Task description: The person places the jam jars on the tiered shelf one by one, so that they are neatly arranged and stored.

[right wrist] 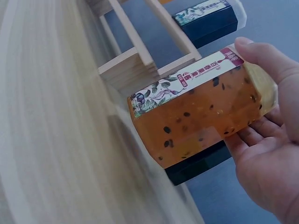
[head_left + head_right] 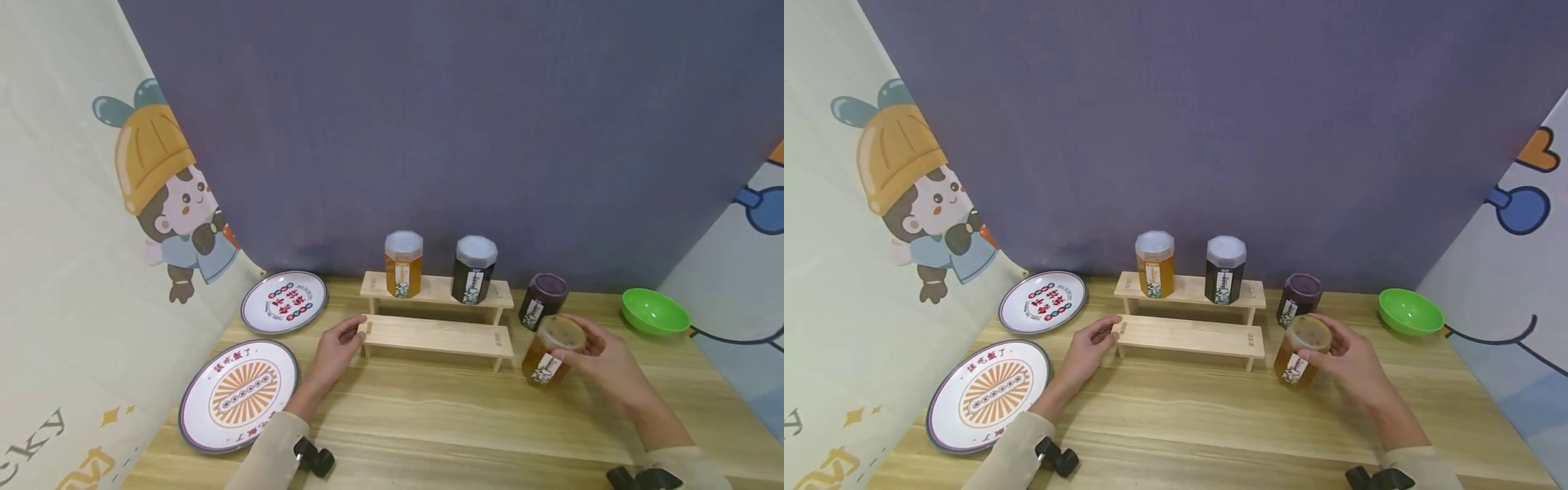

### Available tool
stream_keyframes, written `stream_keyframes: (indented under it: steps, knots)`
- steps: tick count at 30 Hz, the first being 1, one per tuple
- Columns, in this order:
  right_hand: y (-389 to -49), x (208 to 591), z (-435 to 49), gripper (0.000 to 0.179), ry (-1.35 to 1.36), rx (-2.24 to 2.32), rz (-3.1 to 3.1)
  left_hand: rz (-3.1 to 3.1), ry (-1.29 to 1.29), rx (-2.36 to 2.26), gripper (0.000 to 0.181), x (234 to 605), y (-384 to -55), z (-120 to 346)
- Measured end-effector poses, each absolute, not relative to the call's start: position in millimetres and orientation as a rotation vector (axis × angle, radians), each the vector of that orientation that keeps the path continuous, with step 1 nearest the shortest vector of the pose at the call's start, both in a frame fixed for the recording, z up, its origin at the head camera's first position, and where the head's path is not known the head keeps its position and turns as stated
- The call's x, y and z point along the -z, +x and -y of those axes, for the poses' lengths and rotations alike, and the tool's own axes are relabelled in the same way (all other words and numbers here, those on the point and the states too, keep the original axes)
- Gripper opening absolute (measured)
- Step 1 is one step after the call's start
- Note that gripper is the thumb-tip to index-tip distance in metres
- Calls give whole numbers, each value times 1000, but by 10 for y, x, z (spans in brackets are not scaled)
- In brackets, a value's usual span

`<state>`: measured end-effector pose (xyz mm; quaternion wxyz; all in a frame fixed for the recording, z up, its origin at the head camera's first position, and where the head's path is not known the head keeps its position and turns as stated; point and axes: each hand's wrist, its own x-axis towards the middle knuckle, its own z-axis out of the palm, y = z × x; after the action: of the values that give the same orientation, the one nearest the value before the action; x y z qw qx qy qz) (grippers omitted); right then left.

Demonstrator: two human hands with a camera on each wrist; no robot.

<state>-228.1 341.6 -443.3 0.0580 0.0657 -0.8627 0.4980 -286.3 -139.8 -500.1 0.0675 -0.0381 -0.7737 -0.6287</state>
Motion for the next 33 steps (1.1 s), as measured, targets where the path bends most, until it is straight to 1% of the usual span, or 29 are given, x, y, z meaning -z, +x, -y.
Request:
stream_keyframes:
  steps: [7,14,22,33]
  knots:
    - [-2256,4296,-3440,71,215,-1507,2614,2353,-110,1895,35,4983,-2873,1343]
    - [-2298,4145,-3314,72,255,-1539,2604,2364,-56,1877,35,4958,-2876,1330]
    - [-2344,4002,-3016,67,420,-1599,2518,2348,-101,1880,35,4980,-2885,1354]
    - [-2476,4025,-2485,69,530,-1765,2511,2381,-84,1849,34,4978,-2862,1401]
